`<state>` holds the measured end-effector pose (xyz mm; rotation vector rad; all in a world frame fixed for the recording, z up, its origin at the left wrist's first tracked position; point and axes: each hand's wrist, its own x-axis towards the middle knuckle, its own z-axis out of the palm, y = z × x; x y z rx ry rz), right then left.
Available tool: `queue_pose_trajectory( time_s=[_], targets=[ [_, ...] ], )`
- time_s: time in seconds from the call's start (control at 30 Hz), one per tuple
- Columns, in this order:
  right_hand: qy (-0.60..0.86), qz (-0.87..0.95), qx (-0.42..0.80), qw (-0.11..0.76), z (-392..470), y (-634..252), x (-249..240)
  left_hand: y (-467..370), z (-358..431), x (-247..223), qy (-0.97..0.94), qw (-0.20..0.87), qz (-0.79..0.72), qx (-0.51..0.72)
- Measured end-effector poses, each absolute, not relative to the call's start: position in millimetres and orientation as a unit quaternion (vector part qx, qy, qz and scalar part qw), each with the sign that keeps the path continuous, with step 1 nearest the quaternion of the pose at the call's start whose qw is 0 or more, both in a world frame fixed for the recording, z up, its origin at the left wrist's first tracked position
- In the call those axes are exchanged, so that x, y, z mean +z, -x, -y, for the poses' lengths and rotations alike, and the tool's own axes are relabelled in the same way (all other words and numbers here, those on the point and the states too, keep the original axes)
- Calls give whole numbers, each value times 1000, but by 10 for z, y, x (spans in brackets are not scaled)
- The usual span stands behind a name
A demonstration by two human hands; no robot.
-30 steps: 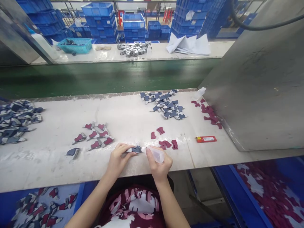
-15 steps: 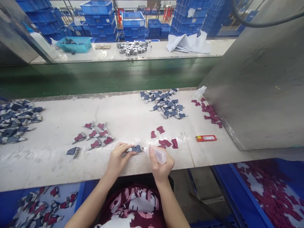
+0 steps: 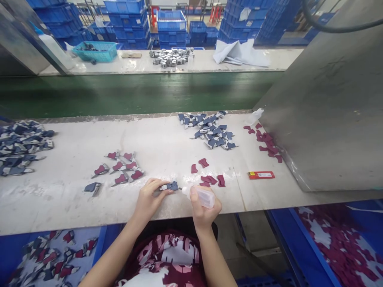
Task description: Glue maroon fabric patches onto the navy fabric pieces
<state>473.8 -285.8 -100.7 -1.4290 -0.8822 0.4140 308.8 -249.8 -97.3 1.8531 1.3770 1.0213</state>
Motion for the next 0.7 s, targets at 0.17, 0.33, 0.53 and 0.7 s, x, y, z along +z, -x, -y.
queue_pose_trajectory(
  time_s=[0.17,0.33,0.53,0.7],
  targets=[
    [630,417,200,624,2830,-4671,-1007,-3086,2498,-941,-687,327,-526,381],
    [636,421,204,613,2814,-4653,-998,-3081,2496,-933,-686,335,-524,377],
    [638,423,214,607,2808,-4655,-993,-3080,2494,-931,-683,338,-521,384],
    [627,432,230,606,2816,-4652,-1009,-3078,2500,-931,-689,332,-517,385]
  ],
)
